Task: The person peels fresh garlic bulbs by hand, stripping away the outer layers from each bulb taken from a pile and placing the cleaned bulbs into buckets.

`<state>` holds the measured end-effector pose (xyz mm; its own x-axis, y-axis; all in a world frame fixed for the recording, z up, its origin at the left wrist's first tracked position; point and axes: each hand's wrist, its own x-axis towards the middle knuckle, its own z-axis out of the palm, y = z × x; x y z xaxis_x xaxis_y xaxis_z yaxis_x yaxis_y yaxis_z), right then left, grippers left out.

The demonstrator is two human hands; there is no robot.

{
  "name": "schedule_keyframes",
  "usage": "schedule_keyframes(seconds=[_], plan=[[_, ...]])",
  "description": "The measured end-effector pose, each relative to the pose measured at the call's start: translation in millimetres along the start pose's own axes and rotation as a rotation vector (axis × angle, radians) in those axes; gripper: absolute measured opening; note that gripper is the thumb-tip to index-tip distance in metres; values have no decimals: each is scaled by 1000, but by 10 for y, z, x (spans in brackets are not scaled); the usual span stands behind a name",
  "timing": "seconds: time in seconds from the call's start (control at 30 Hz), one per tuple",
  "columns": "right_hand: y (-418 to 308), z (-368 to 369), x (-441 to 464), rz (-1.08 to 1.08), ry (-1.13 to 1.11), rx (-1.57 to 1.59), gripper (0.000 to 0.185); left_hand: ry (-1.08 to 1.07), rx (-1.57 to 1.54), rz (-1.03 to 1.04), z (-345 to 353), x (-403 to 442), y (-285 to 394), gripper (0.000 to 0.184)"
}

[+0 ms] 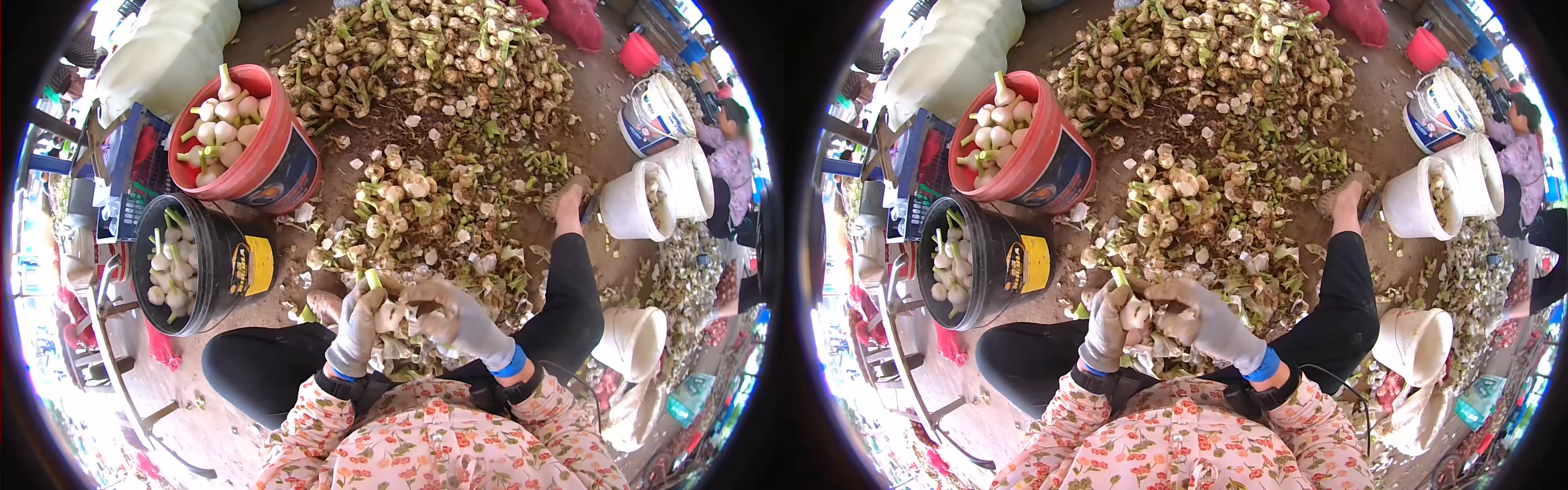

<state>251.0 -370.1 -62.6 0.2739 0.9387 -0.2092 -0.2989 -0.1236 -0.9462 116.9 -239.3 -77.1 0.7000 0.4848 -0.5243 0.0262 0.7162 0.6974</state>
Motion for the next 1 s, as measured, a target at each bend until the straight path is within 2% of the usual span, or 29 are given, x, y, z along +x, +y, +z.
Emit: schedule_keyframes(seconds=[0.03, 0.13, 0.17, 0.23, 0.27, 0.3, 0.33, 0.37, 0.47, 0.5, 0.53, 0.57, 0.6, 0.63, 0.67, 0.7, 0.73, 0.77, 0.8, 0.83, 0.87, 0.9, 0.93, 0.97, 1.0], plan=[[-13, 39, 38, -183, -5, -186, 26, -35, 272, 161, 41, -1, 14, 21], [57, 44, 94, -334, -3, -318, 12, 5, 123, -53, 19, -35, 46, 21], [121, 53, 71, -284, 2, -231, 11, -42, 9, 14, 2, -36, 14, 34], [106, 43, 54, -370, -68, -349, 11, -16, -53, 130, -72, 28, -94, 36], [83, 84, 17, -331, -160, -266, 11, -3, -83, 187, -109, 54, -139, 37], [71, 142, -50, -290, -250, -183, 10, 89, -176, 58, -131, 81, -148, 37], [2, 196, -94, -248, -338, -100, 10, 70, -590, -96, 28, 28, -25, 37], [-124, 223, -122, -311, -353, -59, 10, 58, -614, -121, -5, 58, -30, 36], [-172, 157, -204, -44, -248, 494, 6, 72, -573, -171, -144, 115, -57, 35], [-106, 63, -174, 19, -279, 598, 13, 66, -561, -174, -179, 103, -35, 35], [-39, -61, -134, 204, -176, 106, 30, 53, -546, -181, -217, 106, -7, 36], [57, -120, -76, 49, -189, -337, 36, 146, -470, -141, -291, 113, 4, 37], [172, -223, -28, 94, -181, -595, 38, 185, -366, -29, -344, 104, 104, 35], [286, -326, 19, 141, -191, -874, 41, 457, -354, 99, -340, 112, 233, 31], [400, -429, 65, 191, -216, -1131, 44, 359, -375, 232, -703, 103, 307, 33], [596, -620, 148, 150, -161, -1127, 44, 537, -190, 417, -867, 99, 443, 28], [672, -777, 216, 105, -112, -1121, 44, 279, -229, 504, -1268, 6, 621, 26], [602, -939, 325, 148, -20, -1003, 43, 591, -50, 749, -1422, 46, 738, 29], [552, -1091, 480, 228, 100, -874, 41, 672, -342, 867, -1183, -69, 1058, 38], [502, -1243, 635, 289, 228, -736, 39, 58, -489, 879, -1707, -214, 1106, 46], [610, -1449, 831, 300, 347, -746, 38, 309, -495, 927, -1399, -255, 1207, 44], [717, -1653, 1025, 308, 467, -750, 38, 399, -508, 846, -1107, -219, 1274, 44], [853, -1849, 1244, 264, 551, -903, 40, 490, -520, 765, -894, -142, 1287, 44], [988, -2043, 1461, 231, 645, -1055, 44, 543, -453, 631, -863, 4, 1171, 42], [950, -2119, 1645, 296, 683, -1167, 51, 595, -385, 496, -852, 148, 1029, 40]])
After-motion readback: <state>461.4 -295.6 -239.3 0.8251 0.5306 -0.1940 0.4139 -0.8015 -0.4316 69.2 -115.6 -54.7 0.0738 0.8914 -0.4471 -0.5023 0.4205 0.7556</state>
